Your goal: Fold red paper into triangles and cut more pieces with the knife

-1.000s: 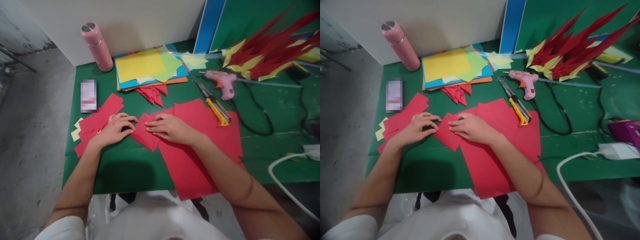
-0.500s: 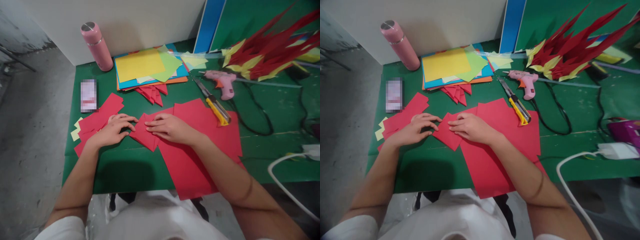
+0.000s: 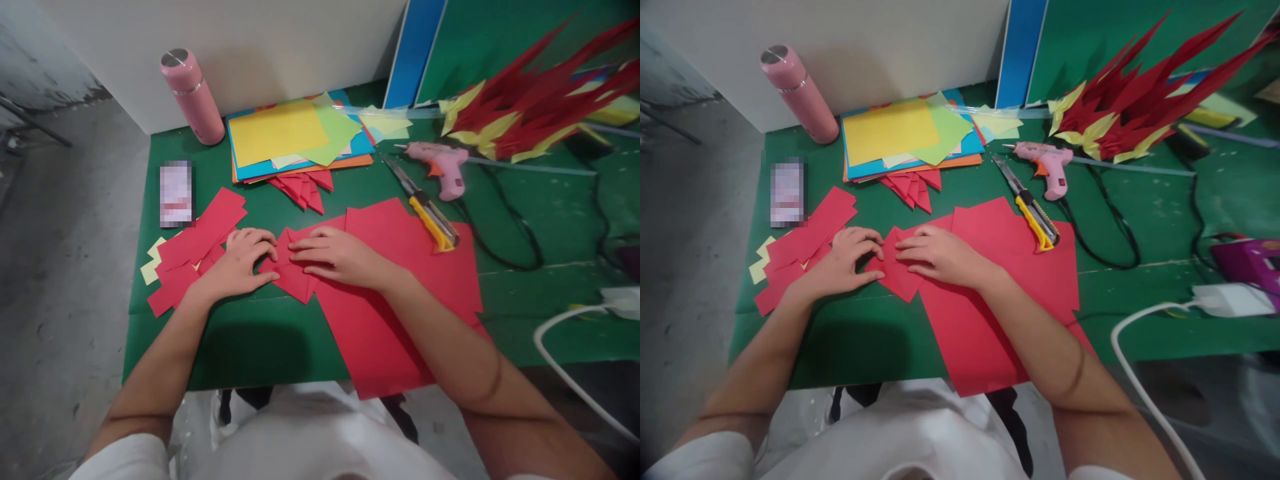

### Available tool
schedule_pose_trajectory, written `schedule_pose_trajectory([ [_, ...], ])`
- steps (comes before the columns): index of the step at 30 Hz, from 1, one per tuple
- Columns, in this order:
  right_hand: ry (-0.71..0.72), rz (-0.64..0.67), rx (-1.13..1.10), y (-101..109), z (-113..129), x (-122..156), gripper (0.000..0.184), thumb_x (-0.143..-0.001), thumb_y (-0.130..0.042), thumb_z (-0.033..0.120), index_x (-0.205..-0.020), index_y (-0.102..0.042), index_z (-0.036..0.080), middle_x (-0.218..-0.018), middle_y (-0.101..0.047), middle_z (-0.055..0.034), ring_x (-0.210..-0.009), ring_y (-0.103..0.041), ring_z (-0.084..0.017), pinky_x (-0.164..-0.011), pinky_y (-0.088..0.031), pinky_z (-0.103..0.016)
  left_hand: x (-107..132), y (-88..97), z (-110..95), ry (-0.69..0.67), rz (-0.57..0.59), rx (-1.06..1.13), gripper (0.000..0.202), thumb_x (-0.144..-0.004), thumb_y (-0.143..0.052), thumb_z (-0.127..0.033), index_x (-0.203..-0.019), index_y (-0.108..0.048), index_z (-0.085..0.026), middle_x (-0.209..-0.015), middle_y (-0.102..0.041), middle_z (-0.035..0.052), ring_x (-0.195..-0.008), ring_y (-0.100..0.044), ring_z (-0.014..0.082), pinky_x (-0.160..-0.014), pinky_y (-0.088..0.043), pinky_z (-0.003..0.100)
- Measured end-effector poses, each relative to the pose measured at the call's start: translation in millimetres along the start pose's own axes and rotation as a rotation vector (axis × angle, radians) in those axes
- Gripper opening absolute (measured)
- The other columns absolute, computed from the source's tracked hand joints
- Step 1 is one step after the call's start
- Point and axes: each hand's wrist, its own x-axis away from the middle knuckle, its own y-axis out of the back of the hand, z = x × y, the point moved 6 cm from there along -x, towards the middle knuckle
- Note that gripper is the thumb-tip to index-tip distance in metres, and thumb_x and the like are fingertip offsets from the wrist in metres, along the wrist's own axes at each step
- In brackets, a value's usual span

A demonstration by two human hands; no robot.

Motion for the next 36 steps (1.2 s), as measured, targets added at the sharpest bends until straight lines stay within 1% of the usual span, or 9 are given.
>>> schedule_pose_trajectory([
  [3,-0.094,-0.031,-0.061,2.3,-5.8,0.7,0.028,-0.094,-0.06,0.034,-0.118,-0.064,0.021,-0.131,-0.063,-0.0119,-0.118,-0.059,-0.026,-0.098,-0.049,-0.042,-2.5,-8.8,-6.2,0.002,-0.067,-0.087,0.032,-0.091,-0.06,-0.046,-0.111,-0.06,-0.021,-0.123,-0.059,0.0109,-0.118,-0.05,0.028,-0.102,-0.035,0.046],
  [6,-0.142,-0.085,-0.114,4.0,-9.5,0.3,0.035,-0.089,-0.065,0.042,-0.116,-0.059,0.02,-0.125,-0.062,-0.014,-0.116,-0.059,-0.027,-0.095,-0.05,-0.041,-4.7,-16.0,-11.5,-0.005,-0.147,-0.186,0.046,-0.093,-0.055,-0.051,-0.124,-0.057,-0.017,-0.118,-0.06,0.0143,-0.114,-0.052,0.0303,-0.097,-0.038,0.046],
  [8,-0.149,-0.111,-0.116,3.5,-10.8,-0.7,0.035,-0.088,-0.065,0.046,-0.112,-0.059,0.021,-0.119,-0.064,-0.0137,-0.111,-0.061,-0.027,-0.092,-0.051,-0.042,-6.1,-19.4,-13.3,-0.004,-0.193,-0.224,0.05,-0.094,-0.051,-0.053,-0.126,-0.057,-0.015,-0.116,-0.061,0.0152,-0.111,-0.054,0.0303,-0.095,-0.039,0.046],
  [11,-0.155,-0.151,-0.079,1.8,-12.9,-1.7,0.032,-0.088,-0.065,0.046,-0.107,-0.06,0.02,-0.113,-0.066,-0.0134,-0.106,-0.062,-0.028,-0.089,-0.053,-0.042,-8.0,-21.1,-14.6,0.001,-0.238,-0.224,0.046,-0.095,-0.049,-0.053,-0.119,-0.06,-0.015,-0.115,-0.062,0.0152,-0.112,-0.056,0.0292,-0.096,-0.04,0.044],
  [16,-0.222,-0.252,-0.013,5.0,-17.8,2.2,0.015,-0.093,-0.058,0.03,-0.104,-0.063,0.021,-0.102,-0.072,-0.0093,-0.097,-0.067,-0.025,-0.084,-0.054,-0.039,-12.0,-23.0,-21.6,-0.097,-0.168,-0.163,0.032,-0.098,-0.048,-0.039,-0.117,-0.06,-0.015,-0.13,-0.061,0.0147,-0.127,-0.053,0.0259,-0.109,-0.036,0.041],
  [20,-0.362,-0.41,0.035,16.2,-23.9,10.5,0.017,-0.094,-0.055,0.027,-0.106,-0.066,0.023,-0.101,-0.075,-0.007,-0.09,-0.07,-0.022,-0.078,-0.056,-0.037,-13.3,-22.9,-24.3,-0.143,-0.122,-0.159,0.041,-0.099,-0.046,-0.032,-0.133,-0.052,-0.01,-0.142,-0.055,0.0168,-0.131,-0.051,0.0253,-0.11,-0.037,0.041],
  [23,-0.416,-0.439,0.058,18.0,-27.1,13.0,0.016,-0.094,-0.055,0.026,-0.101,-0.068,0.022,-0.097,-0.076,-0.0065,-0.087,-0.07,-0.021,-0.075,-0.055,-0.036,-13.3,-23.2,-23.7,-0.137,-0.105,-0.174,0.044,-0.099,-0.044,-0.031,-0.138,-0.049,-0.01,-0.146,-0.052,0.0162,-0.132,-0.051,0.026,-0.108,-0.039,0.042],
  [29,-0.393,-0.433,0.076,15.6,-32.0,11.0,0.016,-0.094,-0.054,0.02,-0.099,-0.069,0.021,-0.095,-0.074,-0.007,-0.088,-0.068,-0.021,-0.075,-0.054,-0.035,-12.4,-25.9,-22.2,-0.122,-0.097,-0.208,0.045,-0.099,-0.043,-0.031,-0.139,-0.049,-0.009,-0.15,-0.048,0.0148,-0.141,-0.042,0.0248,-0.117,-0.031,0.044],
  [36,-0.193,-0.378,0.217,12.9,-29.5,8.9,0.022,-0.095,-0.051,0.017,-0.096,-0.072,0.021,-0.087,-0.072,-0.0075,-0.084,-0.066,-0.021,-0.072,-0.052,-0.035,-13.2,-25.8,-23.4,-0.095,-0.08,-0.224,0.045,-0.099,-0.041,-0.031,-0.138,-0.05,-0.009,-0.148,-0.049,0.0142,-0.141,-0.043,0.0246,-0.118,-0.031,0.043],
])
